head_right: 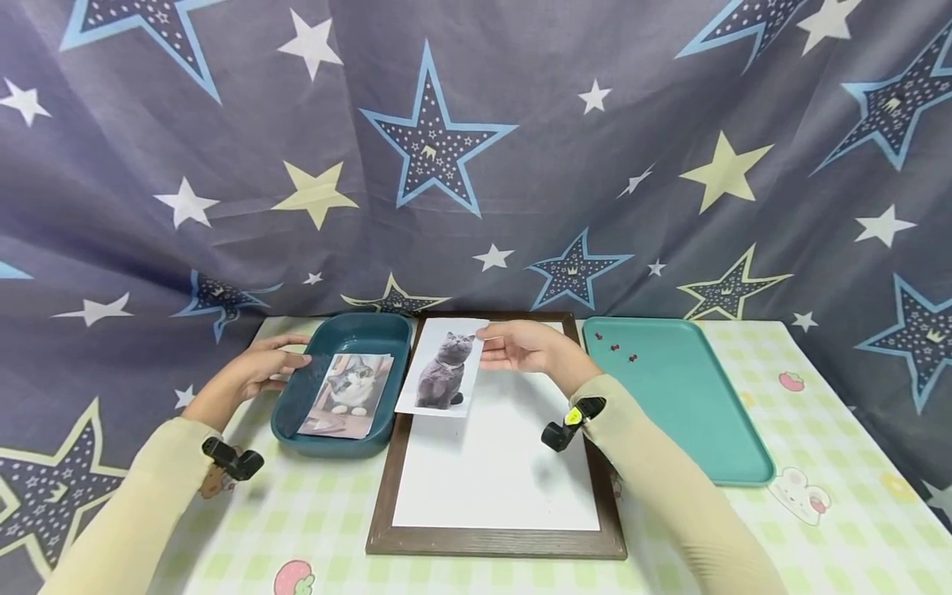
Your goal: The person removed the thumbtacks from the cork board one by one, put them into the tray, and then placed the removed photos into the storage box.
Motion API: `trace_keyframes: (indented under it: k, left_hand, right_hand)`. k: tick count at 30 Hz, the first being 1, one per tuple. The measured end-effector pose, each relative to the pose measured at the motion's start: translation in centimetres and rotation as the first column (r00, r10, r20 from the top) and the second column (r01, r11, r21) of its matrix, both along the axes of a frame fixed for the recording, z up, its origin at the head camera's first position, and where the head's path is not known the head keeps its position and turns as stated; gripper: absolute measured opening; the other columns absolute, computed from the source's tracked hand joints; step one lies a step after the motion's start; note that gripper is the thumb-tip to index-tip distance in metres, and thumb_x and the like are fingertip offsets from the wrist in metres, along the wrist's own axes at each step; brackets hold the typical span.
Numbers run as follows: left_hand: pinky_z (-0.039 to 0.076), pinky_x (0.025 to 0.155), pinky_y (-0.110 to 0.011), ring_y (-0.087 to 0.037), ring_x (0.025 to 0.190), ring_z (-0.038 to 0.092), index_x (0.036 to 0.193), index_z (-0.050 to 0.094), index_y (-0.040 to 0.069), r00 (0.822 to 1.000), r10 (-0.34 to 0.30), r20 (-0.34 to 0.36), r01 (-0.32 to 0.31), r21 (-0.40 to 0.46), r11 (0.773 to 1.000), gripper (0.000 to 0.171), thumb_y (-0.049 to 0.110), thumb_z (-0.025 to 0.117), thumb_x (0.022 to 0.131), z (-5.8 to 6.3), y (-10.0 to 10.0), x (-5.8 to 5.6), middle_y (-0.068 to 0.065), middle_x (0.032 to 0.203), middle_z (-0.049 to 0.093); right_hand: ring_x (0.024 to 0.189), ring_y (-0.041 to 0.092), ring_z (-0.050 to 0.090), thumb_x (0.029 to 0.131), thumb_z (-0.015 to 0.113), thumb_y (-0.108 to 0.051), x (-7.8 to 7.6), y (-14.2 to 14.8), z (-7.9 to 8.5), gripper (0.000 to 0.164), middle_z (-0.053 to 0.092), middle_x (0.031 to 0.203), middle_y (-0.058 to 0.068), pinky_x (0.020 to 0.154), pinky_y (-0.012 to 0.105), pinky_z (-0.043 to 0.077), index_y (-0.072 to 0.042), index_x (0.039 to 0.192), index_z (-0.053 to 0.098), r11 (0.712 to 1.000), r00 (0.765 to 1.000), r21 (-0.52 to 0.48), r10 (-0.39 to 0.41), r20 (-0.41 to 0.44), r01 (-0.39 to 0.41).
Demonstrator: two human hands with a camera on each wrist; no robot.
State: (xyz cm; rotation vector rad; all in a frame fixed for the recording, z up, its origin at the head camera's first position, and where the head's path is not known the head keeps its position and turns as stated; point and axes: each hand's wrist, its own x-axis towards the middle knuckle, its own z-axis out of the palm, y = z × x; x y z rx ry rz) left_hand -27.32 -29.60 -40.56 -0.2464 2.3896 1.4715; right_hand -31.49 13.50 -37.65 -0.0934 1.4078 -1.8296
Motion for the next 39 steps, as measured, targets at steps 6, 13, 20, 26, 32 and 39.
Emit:
trace_keyframes:
  k: [6, 13, 20, 26, 32, 39]
  left_hand:
    - [0.046, 0.108, -0.057, -0.049, 0.147, 0.035, 0.160, 0.028, 0.007, 1.000, 0.010, 0.000, -0.010, 0.005, 1.000, 0.064, 0.017, 0.054, 0.103, -0.1, 0.1, 0.0, -0.029, 0.157, 0.038]
    - [0.043, 0.111, -0.060, -0.051, 0.148, 0.031, 0.161, 0.027, 0.007, 1.000, 0.012, 0.011, -0.012, 0.010, 1.000, 0.064, 0.015, 0.054, 0.103, 0.0, 0.3, -0.1, -0.029, 0.159, 0.034]
    - [0.040, 0.112, -0.062, -0.051, 0.148, 0.031, 0.161, 0.027, 0.007, 0.999, 0.030, 0.022, -0.031, 0.008, 1.000, 0.064, 0.014, 0.054, 0.103, 0.1, 0.4, 0.1, -0.029, 0.160, 0.033]
    - [0.042, 0.112, -0.061, -0.050, 0.148, 0.032, 0.161, 0.028, 0.008, 0.999, 0.047, 0.016, -0.047, 0.006, 0.999, 0.064, 0.015, 0.054, 0.103, 0.2, 0.4, 0.2, -0.028, 0.160, 0.033]
    - [0.044, 0.110, -0.060, -0.049, 0.146, 0.036, 0.160, 0.029, 0.007, 0.999, 0.034, -0.005, -0.034, 0.008, 0.999, 0.063, 0.017, 0.055, 0.104, 0.1, 0.3, 0.1, -0.029, 0.158, 0.038]
    - [0.052, 0.100, -0.052, -0.046, 0.136, 0.049, 0.159, 0.030, 0.005, 1.000, -0.001, -0.008, 0.001, 0.008, 1.000, 0.059, 0.016, 0.053, 0.105, 0.0, -0.1, 0.4, -0.028, 0.146, 0.050]
  right_hand:
    - [0.093, 0.016, 0.069, 0.108, 0.045, -0.008, -0.2, -1.2, 0.1, 0.019, 0.069, 0.099, 0.005, 0.083, 0.029, 0.061, -0.009, 0.097, 0.061, 0.999, 0.999, 0.024, -0.031, 0.023, 0.030]
    - [0.092, 0.016, 0.069, 0.108, 0.045, -0.008, -0.2, -2.5, 0.4, 0.015, 0.069, 0.100, 0.006, 0.081, 0.028, 0.061, -0.006, 0.104, 0.059, 0.999, 0.998, 0.020, -0.046, 0.033, 0.045]
    - [0.091, 0.017, 0.069, 0.106, 0.047, -0.007, -0.5, -4.1, 0.4, 0.012, 0.068, 0.099, 0.006, 0.079, 0.029, 0.061, -0.009, 0.103, 0.059, 0.998, 0.998, 0.028, -0.057, 0.025, 0.056]
    - [0.091, 0.018, 0.068, 0.106, 0.048, -0.007, -0.8, -5.4, 0.8, 0.012, 0.067, 0.099, 0.006, 0.079, 0.029, 0.061, -0.009, 0.101, 0.059, 0.998, 0.998, 0.040, -0.051, 0.036, 0.050]
    - [0.090, 0.019, 0.068, 0.106, 0.048, -0.008, -0.8, -6.4, 0.9, 0.011, 0.067, 0.100, 0.008, 0.077, 0.029, 0.062, -0.008, 0.104, 0.058, 0.998, 0.999, 0.046, -0.037, 0.027, 0.036]
    - [0.087, 0.018, 0.069, 0.106, 0.049, -0.009, -0.7, -7.0, 0.7, 0.011, 0.067, 0.096, 0.007, 0.075, 0.028, 0.062, -0.008, 0.104, 0.060, 0.997, 0.999, 0.070, -0.038, 0.035, 0.036]
